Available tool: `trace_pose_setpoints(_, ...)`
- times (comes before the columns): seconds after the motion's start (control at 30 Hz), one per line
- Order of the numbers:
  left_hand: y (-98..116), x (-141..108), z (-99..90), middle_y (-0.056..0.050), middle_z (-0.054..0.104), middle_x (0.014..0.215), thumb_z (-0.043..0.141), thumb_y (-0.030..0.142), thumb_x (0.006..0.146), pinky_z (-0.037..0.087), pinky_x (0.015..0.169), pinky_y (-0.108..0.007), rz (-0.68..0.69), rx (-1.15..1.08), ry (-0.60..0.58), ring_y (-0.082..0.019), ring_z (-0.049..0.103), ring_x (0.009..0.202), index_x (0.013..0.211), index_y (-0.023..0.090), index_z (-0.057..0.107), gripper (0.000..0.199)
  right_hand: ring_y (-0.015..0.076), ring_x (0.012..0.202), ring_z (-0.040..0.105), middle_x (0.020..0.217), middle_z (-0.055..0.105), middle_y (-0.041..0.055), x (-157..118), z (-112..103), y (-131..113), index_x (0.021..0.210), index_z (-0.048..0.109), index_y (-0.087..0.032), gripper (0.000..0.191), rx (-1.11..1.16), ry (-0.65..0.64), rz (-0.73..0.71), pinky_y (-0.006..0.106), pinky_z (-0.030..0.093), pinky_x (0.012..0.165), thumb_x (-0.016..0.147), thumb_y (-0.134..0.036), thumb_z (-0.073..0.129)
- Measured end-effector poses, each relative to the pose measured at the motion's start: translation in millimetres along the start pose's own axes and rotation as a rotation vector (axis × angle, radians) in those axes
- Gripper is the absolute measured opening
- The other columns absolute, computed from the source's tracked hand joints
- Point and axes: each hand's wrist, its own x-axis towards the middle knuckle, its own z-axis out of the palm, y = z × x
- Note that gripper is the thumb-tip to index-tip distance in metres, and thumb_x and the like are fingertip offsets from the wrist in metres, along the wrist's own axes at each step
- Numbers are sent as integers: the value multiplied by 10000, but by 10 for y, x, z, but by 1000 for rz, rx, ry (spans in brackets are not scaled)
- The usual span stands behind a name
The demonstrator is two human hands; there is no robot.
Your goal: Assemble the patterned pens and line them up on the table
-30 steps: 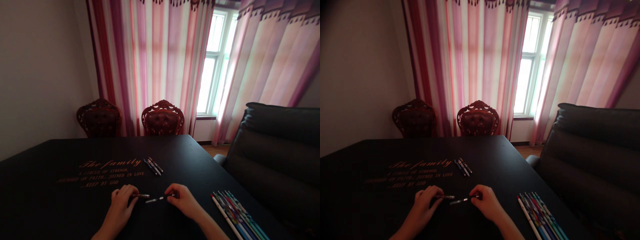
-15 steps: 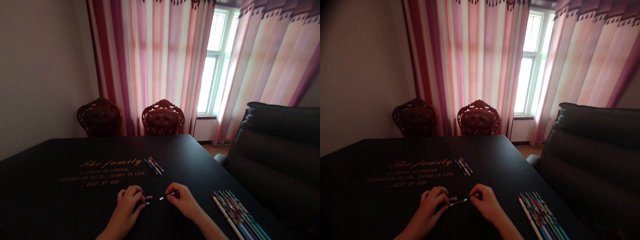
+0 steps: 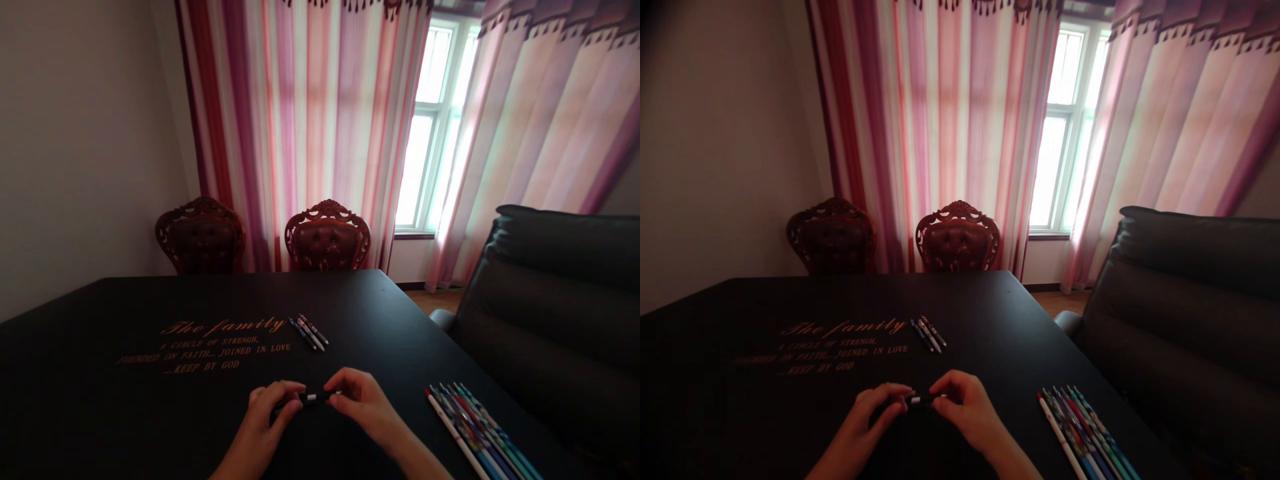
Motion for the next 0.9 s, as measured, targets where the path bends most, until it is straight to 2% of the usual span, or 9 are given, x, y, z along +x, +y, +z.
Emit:
trace_pose_setpoints(0.13,-11,17,114,-15,673,733,556,453,892,439,732,-292,-86,-460,-95,-181,600,724,1049,199,699,331,160,737,605,773,678,18,-60,103,-89,884,708,-156,213,157,-63,2,258,435,676,727,-290,760)
trace_pose_setpoints(0.4,-111,16,307,-20,665,677,797,438,705,402,601,-217,-161,-1005,-168,-120,570,637,954,162,730,378,158,715,636,752,706,22,-72,192,-51,825,689,-143,273,257,-74,9,258,439,672,683,-343,809)
trace_pose_setpoints(0.47,-165,27,351,-25,673,643,826,448,662,389,560,-204,-145,-1075,-207,-107,566,584,909,169,737,383,171,714,660,733,719,29,-67,209,-42,802,675,-143,285,303,-113,16,267,451,676,667,-348,819)
trace_pose_setpoints(0.67,-373,82,429,-25,675,570,831,440,659,347,480,-182,-120,-1157,-273,-92,556,487,800,179,732,313,202,690,693,705,737,55,-39,292,71,774,626,-153,325,382,-212,56,289,459,654,648,-376,825)
trace_pose_setpoints(0.9,-346,39,327,-11,661,568,832,410,675,321,494,-165,-168,-1163,-321,-63,527,474,805,162,717,303,198,712,678,729,708,36,-53,293,190,786,636,-161,376,296,-151,107,289,476,686,615,-425,841)
